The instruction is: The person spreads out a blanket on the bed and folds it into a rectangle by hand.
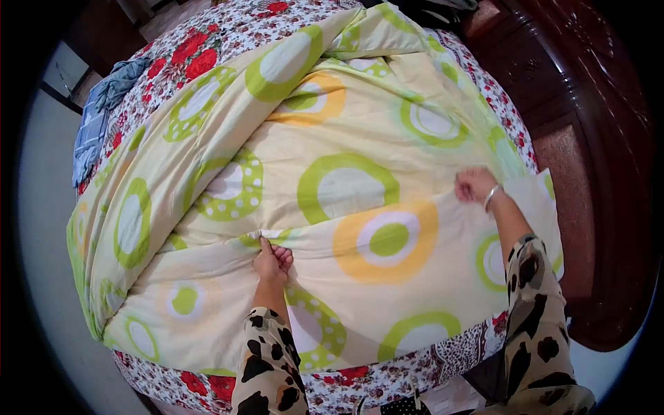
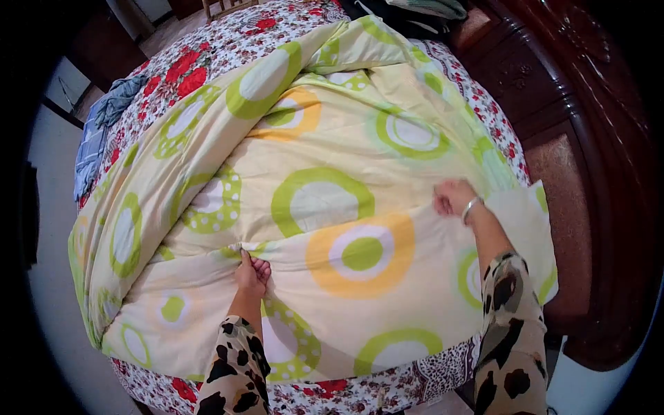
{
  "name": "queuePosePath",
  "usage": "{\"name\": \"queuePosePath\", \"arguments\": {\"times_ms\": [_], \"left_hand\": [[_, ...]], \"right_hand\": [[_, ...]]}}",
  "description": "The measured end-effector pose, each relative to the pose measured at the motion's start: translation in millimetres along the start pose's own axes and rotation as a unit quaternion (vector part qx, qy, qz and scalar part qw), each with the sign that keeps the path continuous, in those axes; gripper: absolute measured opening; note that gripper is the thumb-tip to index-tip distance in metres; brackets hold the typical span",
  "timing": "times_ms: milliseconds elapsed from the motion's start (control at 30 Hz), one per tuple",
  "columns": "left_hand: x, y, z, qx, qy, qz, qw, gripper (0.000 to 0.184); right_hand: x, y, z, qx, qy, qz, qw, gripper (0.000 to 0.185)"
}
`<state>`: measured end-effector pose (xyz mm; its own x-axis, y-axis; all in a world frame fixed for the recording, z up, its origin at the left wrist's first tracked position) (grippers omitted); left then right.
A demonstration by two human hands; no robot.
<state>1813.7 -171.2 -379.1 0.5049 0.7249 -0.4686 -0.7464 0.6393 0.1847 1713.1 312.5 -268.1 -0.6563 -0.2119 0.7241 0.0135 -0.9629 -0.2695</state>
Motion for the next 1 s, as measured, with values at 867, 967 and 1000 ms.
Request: {"name": "queuePosePath", "arguments": {"times_ms": [867, 967, 1000], "left_hand": [[-15.9, -7.4, -17.7, -0.108, -0.03, -0.067, 0.991, 0.04], [-7.5, -13.1, -27.6, -0.073, -0.037, -0.04, 0.996, 0.04], [-6.1, -12.1, -29.8, -0.046, -0.041, -0.025, 0.998, 0.04]], "right_hand": [[275.0, 152.2, -272.2, -0.055, -0.116, -0.576, 0.807, 0.044], [298.5, 137.9, -261.1, -0.043, -0.156, -0.503, 0.849, 0.017], [321.7, 126.1, -220.7, -0.068, -0.21, -0.49, 0.844, 0.015]]}}
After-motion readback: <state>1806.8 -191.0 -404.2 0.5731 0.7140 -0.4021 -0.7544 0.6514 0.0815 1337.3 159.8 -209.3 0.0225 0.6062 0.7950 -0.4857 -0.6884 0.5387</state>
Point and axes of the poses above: each hand's wrist, its own z-axis away from the middle knuckle, its own y-axis out of the palm, x = y × z, the point moved 8 cm from there along -z, towards the middle knuckle, and after that the axes turned 5 degrees about -x, right-handed, at the moved point
